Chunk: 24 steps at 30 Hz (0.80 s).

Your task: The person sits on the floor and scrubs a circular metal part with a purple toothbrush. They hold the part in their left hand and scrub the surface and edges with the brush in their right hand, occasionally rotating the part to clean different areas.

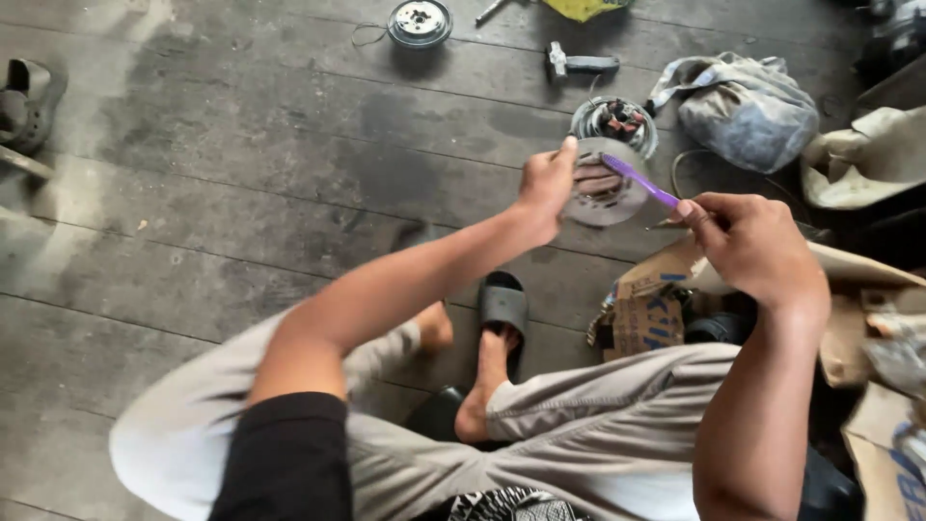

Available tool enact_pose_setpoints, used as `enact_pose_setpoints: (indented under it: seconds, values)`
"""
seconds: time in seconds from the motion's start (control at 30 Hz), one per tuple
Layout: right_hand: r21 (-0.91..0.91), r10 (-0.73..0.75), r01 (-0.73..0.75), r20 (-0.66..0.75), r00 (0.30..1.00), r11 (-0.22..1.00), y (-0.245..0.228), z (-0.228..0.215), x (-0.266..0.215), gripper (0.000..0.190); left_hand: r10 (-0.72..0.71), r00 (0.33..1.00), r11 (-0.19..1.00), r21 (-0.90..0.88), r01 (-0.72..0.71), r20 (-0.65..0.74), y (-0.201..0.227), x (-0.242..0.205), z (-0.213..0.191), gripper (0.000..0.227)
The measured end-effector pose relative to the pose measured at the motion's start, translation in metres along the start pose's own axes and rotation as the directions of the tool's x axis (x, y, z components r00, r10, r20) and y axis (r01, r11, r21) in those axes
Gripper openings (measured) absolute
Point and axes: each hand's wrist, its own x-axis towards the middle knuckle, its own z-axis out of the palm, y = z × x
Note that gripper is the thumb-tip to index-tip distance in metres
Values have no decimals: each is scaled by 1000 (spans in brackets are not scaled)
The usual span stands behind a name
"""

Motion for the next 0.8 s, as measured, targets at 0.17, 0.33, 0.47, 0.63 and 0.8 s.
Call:
enact_pose_setpoints:
  seconds: [0.17, 0.33, 0.47, 0.63, 0.8]
  values:
    - [195, -15, 19, -18, 1000, 981, 8, 89, 34, 17, 12, 960, 992, -122, 23, 281, 7, 34, -65, 41]
    - [299, -67, 30, 114, 991, 954, -14, 144, 25, 13, -123, 971, 992, 64, 112, 205, -35, 38, -141, 38]
    - [247, -54, -21, 292, 955, 969, -10, 164, 21, 22, -241, 966, 952, 213, 219, 87, -80, 19, -154, 40]
    - [135, 94, -170, 442, 892, 976, -14, 155, 35, 25, -475, 862, 845, -182, 503, 178, -86, 16, -129, 37]
    - [92, 271, -337, 417, 867, 937, -18, 133, 53, 18, -349, 926, 841, -387, 377, 143, -81, 18, -111, 39]
